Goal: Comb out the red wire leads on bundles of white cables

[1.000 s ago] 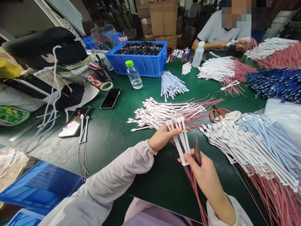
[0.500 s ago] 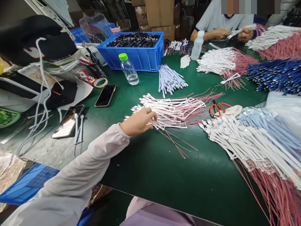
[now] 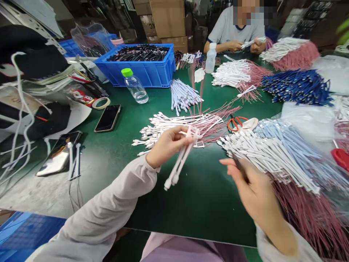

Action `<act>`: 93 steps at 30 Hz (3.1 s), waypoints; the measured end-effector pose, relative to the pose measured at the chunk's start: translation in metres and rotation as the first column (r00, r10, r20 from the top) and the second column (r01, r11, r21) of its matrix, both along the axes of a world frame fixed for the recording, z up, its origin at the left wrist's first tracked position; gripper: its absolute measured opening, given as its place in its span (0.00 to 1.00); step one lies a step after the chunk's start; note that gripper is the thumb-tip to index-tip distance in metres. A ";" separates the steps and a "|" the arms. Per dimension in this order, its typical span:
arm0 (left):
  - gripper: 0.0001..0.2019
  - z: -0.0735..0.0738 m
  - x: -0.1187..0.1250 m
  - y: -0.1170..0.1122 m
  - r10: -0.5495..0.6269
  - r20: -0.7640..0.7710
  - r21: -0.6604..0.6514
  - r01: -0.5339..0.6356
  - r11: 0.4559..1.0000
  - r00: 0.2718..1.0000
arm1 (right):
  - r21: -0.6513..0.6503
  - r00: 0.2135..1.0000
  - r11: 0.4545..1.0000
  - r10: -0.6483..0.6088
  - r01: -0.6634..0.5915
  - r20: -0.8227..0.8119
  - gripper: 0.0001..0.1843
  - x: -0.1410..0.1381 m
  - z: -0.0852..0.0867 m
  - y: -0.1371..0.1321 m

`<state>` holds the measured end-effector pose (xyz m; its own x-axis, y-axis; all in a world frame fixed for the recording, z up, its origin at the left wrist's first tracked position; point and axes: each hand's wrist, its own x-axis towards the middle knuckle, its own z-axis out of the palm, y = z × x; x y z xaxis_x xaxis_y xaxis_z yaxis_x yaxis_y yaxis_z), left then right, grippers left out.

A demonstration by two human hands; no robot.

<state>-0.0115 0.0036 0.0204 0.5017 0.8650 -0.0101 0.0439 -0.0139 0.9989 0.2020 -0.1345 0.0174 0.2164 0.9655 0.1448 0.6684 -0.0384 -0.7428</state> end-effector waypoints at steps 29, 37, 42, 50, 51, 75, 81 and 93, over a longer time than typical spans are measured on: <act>0.16 -0.057 0.023 -0.031 -0.087 0.108 -0.177 0.106 0.979 0.990 | -0.133 0.917 0.991 -0.066 0.015 -0.394 0.14 -0.032 -0.033 0.042; 0.17 -0.050 0.026 -0.042 -0.049 -0.169 0.075 0.063 0.995 0.984 | -0.006 0.988 0.994 -0.107 0.107 -0.115 0.11 -0.038 -0.034 0.042; 0.19 -0.053 0.027 -0.041 -0.107 -0.015 -0.083 0.106 0.991 0.994 | 0.002 0.976 1.000 0.020 -0.021 -0.215 0.11 -0.042 -0.036 0.039; 0.21 -0.057 0.027 -0.035 -0.054 0.254 -0.422 0.161 0.892 0.966 | -0.179 0.629 0.981 -0.089 -0.080 -0.772 0.14 -0.038 -0.041 0.047; 0.22 -0.056 0.027 -0.034 -0.057 0.251 -0.431 0.164 0.887 0.966 | -0.187 0.571 0.976 -0.092 -0.111 -0.816 0.13 -0.037 -0.040 0.047; 0.15 -0.026 -0.020 0.016 0.141 0.269 -0.334 -0.046 0.942 0.953 | -0.442 0.804 0.840 -0.010 -0.316 -0.595 0.19 -0.049 -0.054 0.032; 0.16 -0.023 -0.028 0.022 0.329 0.113 -0.131 -0.314 0.940 0.938 | -0.355 0.712 0.918 -0.130 -0.176 -0.690 0.15 -0.049 -0.045 0.034; 0.32 -0.031 0.024 -0.042 -0.426 0.203 -0.541 0.463 0.702 0.882 | -0.044 0.443 0.987 -0.110 0.157 -0.890 0.05 -0.059 -0.021 0.029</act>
<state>0.0120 -0.0383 -0.0105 0.8424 0.3879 -0.3741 0.1197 0.5422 0.8317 0.1427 -0.1057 -0.0038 0.3756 0.9113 -0.1689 -0.3653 -0.0219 -0.9306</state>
